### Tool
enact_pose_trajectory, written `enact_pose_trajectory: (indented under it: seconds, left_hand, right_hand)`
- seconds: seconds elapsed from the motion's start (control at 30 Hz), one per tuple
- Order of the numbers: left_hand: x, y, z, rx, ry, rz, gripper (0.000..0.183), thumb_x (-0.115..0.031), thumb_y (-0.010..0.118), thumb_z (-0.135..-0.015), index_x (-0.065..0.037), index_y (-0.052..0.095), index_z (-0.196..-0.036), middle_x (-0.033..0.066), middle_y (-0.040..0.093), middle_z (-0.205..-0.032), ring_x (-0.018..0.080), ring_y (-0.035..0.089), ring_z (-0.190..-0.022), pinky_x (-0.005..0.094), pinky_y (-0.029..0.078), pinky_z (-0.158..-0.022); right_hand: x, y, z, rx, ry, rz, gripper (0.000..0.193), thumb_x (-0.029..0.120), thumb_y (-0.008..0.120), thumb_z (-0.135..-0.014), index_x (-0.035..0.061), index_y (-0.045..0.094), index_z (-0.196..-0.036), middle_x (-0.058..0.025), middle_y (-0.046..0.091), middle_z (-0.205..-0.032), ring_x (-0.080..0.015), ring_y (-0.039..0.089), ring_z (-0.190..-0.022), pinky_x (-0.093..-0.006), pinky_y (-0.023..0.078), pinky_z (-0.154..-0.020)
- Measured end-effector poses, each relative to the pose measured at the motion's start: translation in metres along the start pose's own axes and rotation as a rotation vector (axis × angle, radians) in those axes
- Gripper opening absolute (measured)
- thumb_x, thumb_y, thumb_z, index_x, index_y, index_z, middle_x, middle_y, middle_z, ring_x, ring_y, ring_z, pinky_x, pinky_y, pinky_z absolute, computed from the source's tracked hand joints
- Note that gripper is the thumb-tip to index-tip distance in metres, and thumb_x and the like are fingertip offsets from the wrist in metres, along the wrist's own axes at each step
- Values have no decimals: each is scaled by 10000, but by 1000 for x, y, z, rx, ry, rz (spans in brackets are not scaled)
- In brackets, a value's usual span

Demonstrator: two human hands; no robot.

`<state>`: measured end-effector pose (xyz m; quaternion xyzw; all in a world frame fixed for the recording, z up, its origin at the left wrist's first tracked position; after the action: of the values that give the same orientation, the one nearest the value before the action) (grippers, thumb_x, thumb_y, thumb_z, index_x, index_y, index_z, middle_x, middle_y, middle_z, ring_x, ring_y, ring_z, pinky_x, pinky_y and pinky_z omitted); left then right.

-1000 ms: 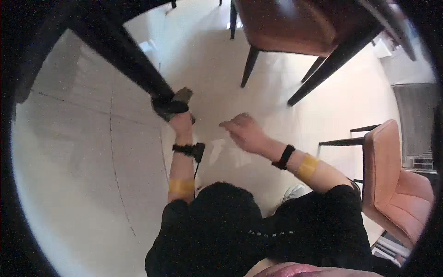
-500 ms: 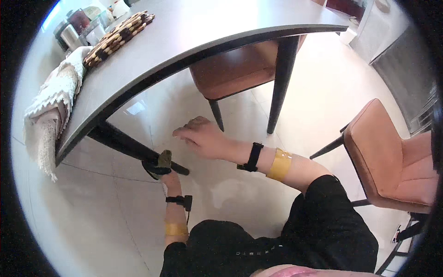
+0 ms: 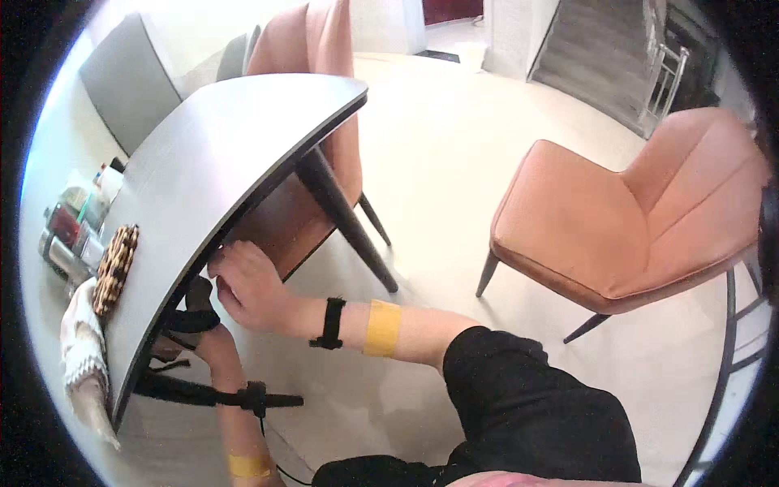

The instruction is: The person is cleaning the legs of a chair and the surface of a dining table using a cloth.

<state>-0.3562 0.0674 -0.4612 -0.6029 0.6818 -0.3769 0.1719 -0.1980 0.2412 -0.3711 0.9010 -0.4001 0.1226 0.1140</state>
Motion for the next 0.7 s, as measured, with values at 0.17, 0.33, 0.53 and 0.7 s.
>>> enact_pose_trajectory:
  seconds: [0.17,0.33,0.53,0.7]
  left_hand:
    - [-112,-44,-30,232,-43,235,346,-184,608,-957,-47,579,-1274,123,608,-1241,272,545,-1226,400,425,-1054]
    - [-178,-109,-42,134,63,356,357,-197,583,-969,-53,560,-1294,124,596,-1259,273,532,-1240,424,410,-1063]
    - [-161,-112,-24,1,201,519,369,-214,552,-984,-60,536,-1319,124,580,-1280,275,516,-1256,453,391,-1074]
    - [-123,-77,-4,-83,303,616,380,-228,526,-996,-66,516,-1339,124,568,-1298,277,503,-1270,477,376,-1083]
  right_hand:
    - [-31,-17,-19,202,4,165,265,95,639,-713,23,630,-968,-191,603,-1050,-395,548,-1070,-527,434,-958]
    - [-7,-33,-19,-91,-181,254,186,75,630,-677,32,630,-858,-137,610,-961,-359,553,-959,-465,458,-786]
    - [13,-2,21,115,-388,260,188,185,679,-691,54,647,-822,-96,627,-930,-297,590,-934,-441,495,-799]
    - [38,45,45,285,-461,242,207,196,674,-707,53,694,-855,-97,647,-964,-296,592,-989,-425,491,-813]
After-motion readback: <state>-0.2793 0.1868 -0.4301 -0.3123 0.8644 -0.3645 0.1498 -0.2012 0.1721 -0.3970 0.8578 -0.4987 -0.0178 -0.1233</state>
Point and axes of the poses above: each hand's wrist, its own z-axis away from the middle knuckle, its own y-axis out of the palm, x = y × z, the point moved 10 cm from there along -z, towards the middle knuckle
